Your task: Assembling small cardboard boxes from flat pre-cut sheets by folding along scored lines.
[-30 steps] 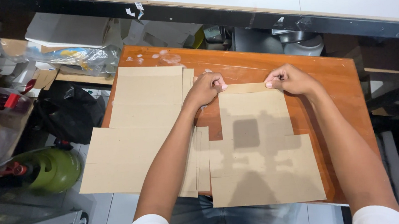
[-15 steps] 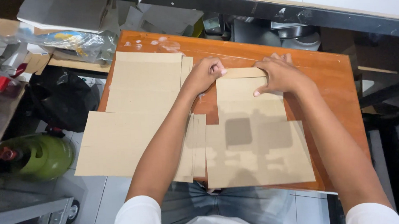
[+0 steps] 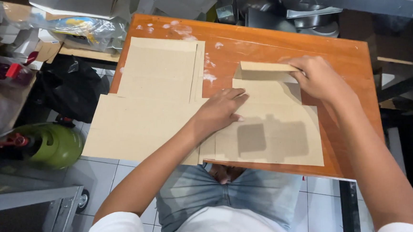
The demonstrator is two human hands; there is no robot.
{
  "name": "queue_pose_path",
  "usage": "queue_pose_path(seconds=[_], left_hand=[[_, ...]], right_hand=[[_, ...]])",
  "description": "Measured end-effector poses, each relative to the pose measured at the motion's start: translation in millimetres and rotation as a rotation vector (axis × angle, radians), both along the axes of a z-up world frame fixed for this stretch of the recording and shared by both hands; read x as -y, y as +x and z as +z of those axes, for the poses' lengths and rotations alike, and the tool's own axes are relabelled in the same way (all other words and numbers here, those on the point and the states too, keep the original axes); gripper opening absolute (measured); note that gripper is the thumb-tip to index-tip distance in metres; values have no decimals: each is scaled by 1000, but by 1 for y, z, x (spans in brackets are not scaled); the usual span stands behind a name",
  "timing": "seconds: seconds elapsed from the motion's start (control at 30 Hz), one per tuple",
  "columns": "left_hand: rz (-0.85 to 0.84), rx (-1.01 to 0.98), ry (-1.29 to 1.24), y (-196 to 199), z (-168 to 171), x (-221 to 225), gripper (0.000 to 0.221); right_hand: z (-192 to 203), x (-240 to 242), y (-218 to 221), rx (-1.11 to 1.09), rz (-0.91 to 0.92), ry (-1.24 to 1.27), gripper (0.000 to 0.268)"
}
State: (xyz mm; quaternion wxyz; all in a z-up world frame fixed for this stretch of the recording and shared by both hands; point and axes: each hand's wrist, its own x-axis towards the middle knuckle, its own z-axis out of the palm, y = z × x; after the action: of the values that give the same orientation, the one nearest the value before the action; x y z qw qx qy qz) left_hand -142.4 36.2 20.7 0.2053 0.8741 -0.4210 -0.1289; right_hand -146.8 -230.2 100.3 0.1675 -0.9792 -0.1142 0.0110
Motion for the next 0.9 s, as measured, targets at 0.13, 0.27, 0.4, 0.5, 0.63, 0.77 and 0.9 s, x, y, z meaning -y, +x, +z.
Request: queue_pose_path(seconds=[0.13, 0.27, 0.4, 0.5, 0.63, 0.77, 0.9], left_hand=[[23, -67, -158, -7, 9, -15, 63], [62, -82, -212, 17, 14, -28, 36], [205, 285, -223, 43, 9, -17, 16], [130, 249, -258, 48, -19, 20, 32], [238, 226, -248, 69, -53, 38, 31], [304, 5, -229, 84, -61, 48, 40], [278, -55, -233, 101, -81, 56, 29]], right_hand=[[-27, 0, -46, -9, 82, -17, 30], [-74, 2, -66, -23, 17, -174, 39], [-113, 7, -71, 152, -24, -274, 45], [-108, 6, -73, 168, -5, -274, 53], [-65, -12, -56, -79, -31, -197, 65], [-79, -10, -4, -86, -38, -35, 37], [-98, -18, 45, -40, 46, 0, 24]])
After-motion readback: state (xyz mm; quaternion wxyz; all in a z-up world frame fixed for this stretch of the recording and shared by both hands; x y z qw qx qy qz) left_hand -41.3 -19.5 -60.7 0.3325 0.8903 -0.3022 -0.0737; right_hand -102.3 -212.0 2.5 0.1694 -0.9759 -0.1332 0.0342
